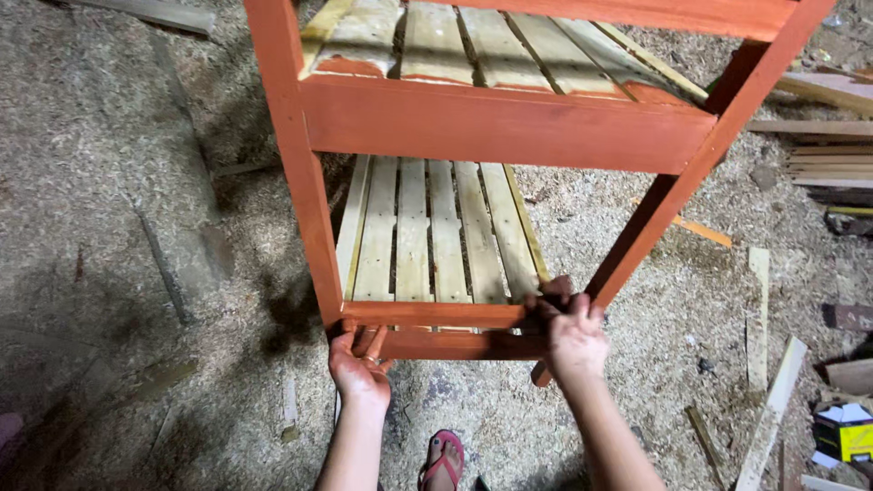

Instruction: The person wipes the surfaces of a three-tier wooden shelving unit with a reddish-brown cloth, moving from the lower shelves upward. The person then dips the cloth into a container of reddish liquid on a teal stool and continues wiping the shelves.

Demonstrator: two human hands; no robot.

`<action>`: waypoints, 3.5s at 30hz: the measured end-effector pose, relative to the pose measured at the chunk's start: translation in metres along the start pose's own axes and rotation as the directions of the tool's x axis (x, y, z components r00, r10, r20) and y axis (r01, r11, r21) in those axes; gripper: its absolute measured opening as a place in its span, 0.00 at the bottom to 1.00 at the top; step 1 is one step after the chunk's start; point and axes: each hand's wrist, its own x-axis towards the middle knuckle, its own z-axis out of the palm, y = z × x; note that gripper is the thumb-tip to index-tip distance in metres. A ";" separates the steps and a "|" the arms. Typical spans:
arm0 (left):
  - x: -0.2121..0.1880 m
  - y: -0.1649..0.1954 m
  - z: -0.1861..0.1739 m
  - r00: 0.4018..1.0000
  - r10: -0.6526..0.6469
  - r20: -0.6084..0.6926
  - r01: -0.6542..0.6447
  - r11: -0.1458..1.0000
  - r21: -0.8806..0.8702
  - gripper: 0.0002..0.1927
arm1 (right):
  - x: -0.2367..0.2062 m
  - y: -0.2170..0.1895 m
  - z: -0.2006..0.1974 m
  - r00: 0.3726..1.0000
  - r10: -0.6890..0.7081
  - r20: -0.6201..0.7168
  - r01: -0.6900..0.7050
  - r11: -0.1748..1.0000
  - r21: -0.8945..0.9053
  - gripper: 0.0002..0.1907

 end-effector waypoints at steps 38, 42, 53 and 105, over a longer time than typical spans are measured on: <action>0.024 0.011 -0.026 0.986 0.169 0.004 -0.159 0.913 0.375 0.23 | -0.037 -0.062 0.051 0.425 0.694 -0.581 0.112 0.597 0.795 0.39; 0.042 0.039 -0.051 0.809 0.517 0.279 -0.580 0.776 0.246 0.25 | -0.017 -0.111 0.077 0.318 0.750 -0.580 0.153 0.563 0.812 0.33; 0.009 0.081 -0.057 0.736 0.606 0.302 -0.671 0.593 0.445 0.25 | -0.120 -0.348 0.036 0.646 0.507 -0.571 0.493 0.295 0.819 0.32; 0.055 0.077 -0.073 0.762 0.134 0.633 -0.417 0.850 0.322 0.41 | -0.117 -0.332 0.039 0.670 0.460 -0.583 0.557 0.208 0.804 0.26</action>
